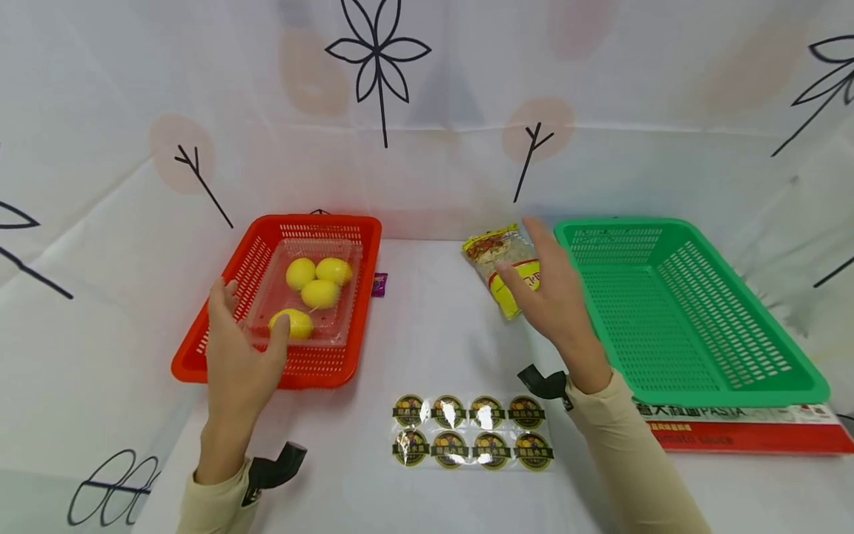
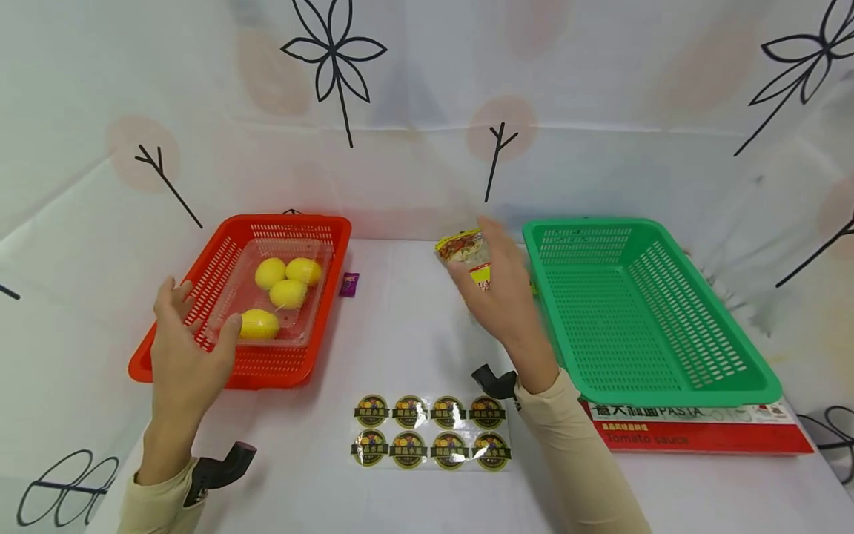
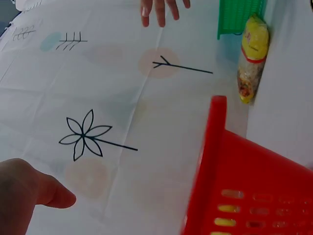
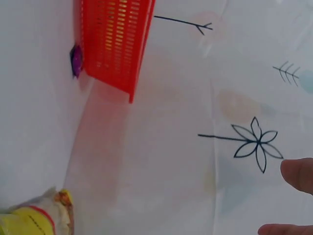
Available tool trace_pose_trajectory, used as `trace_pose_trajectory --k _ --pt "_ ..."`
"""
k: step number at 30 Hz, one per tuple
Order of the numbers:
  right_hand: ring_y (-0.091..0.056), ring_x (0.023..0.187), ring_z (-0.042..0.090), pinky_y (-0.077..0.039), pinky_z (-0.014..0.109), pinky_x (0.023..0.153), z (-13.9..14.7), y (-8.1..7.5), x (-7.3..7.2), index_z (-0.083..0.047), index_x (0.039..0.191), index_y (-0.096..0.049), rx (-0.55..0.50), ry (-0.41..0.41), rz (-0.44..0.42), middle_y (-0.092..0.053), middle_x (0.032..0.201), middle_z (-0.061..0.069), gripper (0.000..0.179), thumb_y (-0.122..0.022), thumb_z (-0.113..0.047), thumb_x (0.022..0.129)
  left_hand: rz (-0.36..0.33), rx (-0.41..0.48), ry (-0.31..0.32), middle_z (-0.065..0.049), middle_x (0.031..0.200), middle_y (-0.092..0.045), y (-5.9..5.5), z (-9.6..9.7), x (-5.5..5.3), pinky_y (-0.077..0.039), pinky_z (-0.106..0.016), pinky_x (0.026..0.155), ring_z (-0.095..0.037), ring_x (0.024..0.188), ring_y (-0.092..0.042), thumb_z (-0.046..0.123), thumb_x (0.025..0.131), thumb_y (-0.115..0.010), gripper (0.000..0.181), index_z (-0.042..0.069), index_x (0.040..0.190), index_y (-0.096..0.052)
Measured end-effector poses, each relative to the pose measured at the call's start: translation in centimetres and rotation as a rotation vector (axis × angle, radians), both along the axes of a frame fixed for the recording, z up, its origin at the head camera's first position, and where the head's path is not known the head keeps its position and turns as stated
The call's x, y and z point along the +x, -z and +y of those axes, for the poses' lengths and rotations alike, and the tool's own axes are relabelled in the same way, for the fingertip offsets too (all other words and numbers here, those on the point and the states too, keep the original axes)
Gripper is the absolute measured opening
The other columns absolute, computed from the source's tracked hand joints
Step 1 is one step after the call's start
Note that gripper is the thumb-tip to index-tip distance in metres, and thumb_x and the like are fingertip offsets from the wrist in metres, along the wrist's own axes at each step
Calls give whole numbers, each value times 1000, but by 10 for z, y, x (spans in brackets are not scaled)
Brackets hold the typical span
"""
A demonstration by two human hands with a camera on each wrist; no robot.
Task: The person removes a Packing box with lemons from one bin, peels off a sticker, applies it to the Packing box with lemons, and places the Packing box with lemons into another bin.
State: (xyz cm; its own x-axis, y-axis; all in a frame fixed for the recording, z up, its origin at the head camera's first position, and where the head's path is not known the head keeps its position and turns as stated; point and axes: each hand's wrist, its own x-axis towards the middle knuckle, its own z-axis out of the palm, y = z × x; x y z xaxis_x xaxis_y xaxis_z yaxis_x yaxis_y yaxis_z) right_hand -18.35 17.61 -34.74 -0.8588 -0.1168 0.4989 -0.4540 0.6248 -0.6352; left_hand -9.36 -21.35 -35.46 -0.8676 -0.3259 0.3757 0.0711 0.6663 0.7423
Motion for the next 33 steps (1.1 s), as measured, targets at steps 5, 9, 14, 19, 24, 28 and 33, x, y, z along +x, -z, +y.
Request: trace_pose_trajectory --k 5,9,14,19,24,28,33 --pt "-32 150 29 -32 61 115 -14 -4 -4 -12 163 -33 -27 -55 -4 -35 165 6 73 -67 -30 101 28 -16 -139 -18 158 -38 17 -15 16 -46 -68 99 -38 138 -41 17 94 -73 86 8 163 -23" --pt "-31 150 29 -29 60 117 -24 -6 -7 -16 164 -32 -27 -86 -23 -34 166 5 74 -66 -35 101 59 -108 -228 -24 151 -41 33 -25 24 -48 -72 94 -42 134 -40 15 92 -71 72 -2 154 -38" --pt "-31 151 31 -27 61 117 -34 -8 -8 -19 164 -33 -7 -89 -60 -35 165 5 75 -65 -42 101 87 -199 -307 -30 148 -42 50 -35 31 -41 -72 99 -47 135 -38 16 91 -70 63 -9 144 -49" --pt "-29 152 28 -25 57 120 -43 -7 -11 -15 164 -32 -4 -129 -69 -34 165 5 76 -67 -38 101 62 -204 -353 -34 144 -43 60 -42 38 -39 -71 101 -49 131 -39 14 91 -69 64 -12 144 -45" --pt "-29 152 26 -26 54 121 -53 -6 -14 -13 164 -33 3 -156 -78 -34 166 5 77 -69 -37 100 47 -164 -381 -32 146 -39 70 -44 41 -41 -67 103 -46 135 -35 18 93 -69 67 -10 146 -41" --pt "-30 152 27 -27 55 120 -60 -6 -14 -13 163 -33 9 -166 -93 -34 166 6 77 -70 -35 99 62 -30 -419 -25 146 -36 77 -42 41 -44 -45 99 -35 131 -38 20 93 -72 70 -5 148 -37" --pt "-31 151 27 -29 55 119 -68 -5 -15 -14 164 -33 16 -173 -111 -34 166 6 77 -71 -34 99 84 256 -448 -12 146 -32 83 -39 39 -47 -15 85 -21 117 -48 22 93 -78 80 5 154 -28"
